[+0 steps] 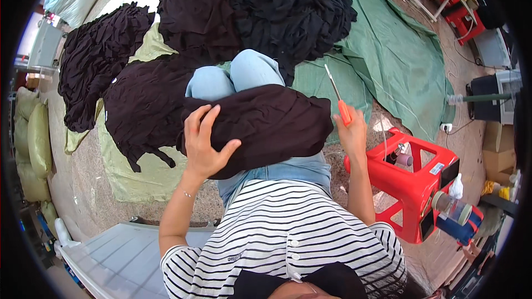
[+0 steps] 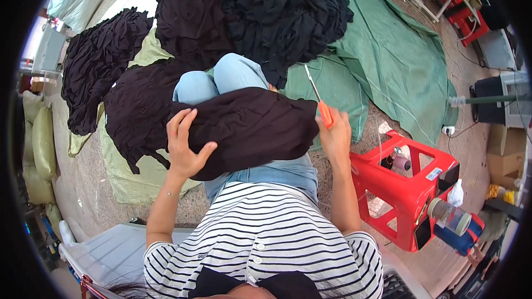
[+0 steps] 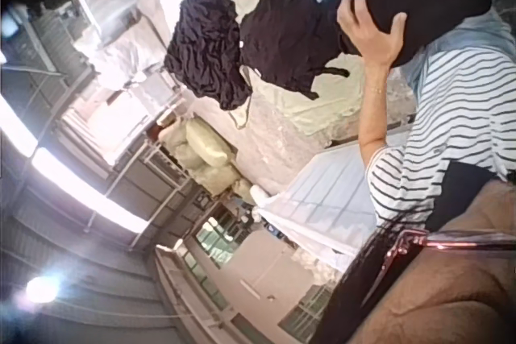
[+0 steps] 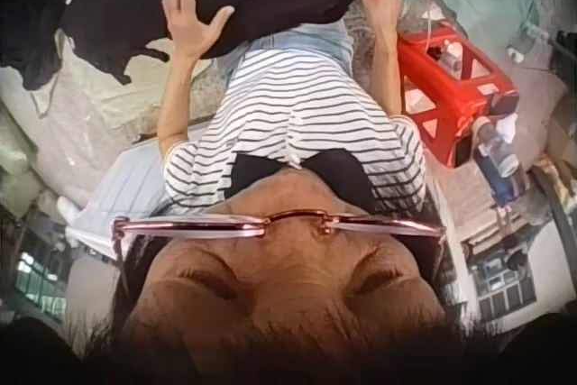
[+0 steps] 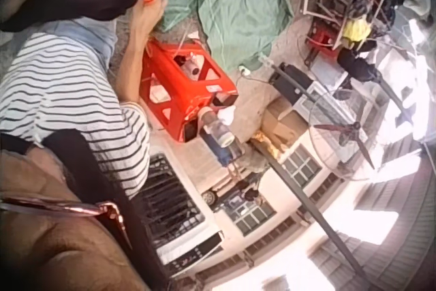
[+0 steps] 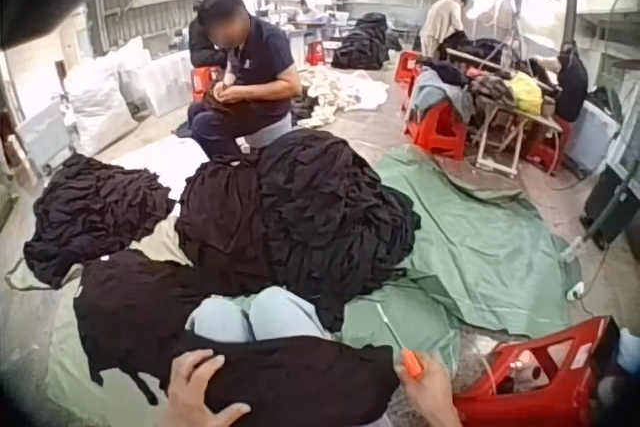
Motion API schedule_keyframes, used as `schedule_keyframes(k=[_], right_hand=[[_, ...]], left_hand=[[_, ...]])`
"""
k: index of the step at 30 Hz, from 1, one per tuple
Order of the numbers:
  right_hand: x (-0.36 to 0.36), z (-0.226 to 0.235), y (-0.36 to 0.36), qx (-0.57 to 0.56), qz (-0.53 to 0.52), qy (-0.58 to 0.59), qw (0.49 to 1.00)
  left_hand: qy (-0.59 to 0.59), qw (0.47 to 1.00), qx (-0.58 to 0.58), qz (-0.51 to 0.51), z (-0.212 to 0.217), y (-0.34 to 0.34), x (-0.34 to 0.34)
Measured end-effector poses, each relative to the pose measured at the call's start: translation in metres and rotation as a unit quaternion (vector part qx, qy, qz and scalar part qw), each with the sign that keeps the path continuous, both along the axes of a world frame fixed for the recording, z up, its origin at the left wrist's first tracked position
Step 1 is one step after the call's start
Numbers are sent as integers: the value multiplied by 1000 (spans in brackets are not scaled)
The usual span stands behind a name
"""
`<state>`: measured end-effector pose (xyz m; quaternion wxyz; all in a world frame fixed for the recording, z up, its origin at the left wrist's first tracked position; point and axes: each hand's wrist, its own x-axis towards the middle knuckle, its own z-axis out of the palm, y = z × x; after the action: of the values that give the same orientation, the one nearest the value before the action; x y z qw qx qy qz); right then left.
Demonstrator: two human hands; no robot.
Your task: Trimming loose threads from black garments using a pair of scissors.
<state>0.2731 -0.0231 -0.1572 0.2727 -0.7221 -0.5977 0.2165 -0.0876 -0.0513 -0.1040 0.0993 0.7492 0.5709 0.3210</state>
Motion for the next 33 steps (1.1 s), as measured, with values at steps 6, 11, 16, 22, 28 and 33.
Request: schedule_keyframes(k=[6, 11, 16, 22, 28, 33], right_hand=[[-2, -7, 19, 3, -38, -34, 999], [2, -17, 22, -57, -41, 66, 995], [0, -3, 19, -26, -44, 63, 997], [-29, 19, 15, 11, 11, 112, 994], [-77, 43, 32, 62, 127, 146, 979], [-117, 37, 74, 42, 182, 161, 969]], left_hand=[[101, 993, 53, -10, -29, -49, 16], [-144, 983, 3, 114, 7, -23, 11], [-217, 957, 58, 183, 74, 42, -46], [-137, 971, -92, 172, -31, 67, -61], [-252, 951, -32, 176, -63, 23, -50], [-162, 974, -3, 156, -62, 10, -52]])
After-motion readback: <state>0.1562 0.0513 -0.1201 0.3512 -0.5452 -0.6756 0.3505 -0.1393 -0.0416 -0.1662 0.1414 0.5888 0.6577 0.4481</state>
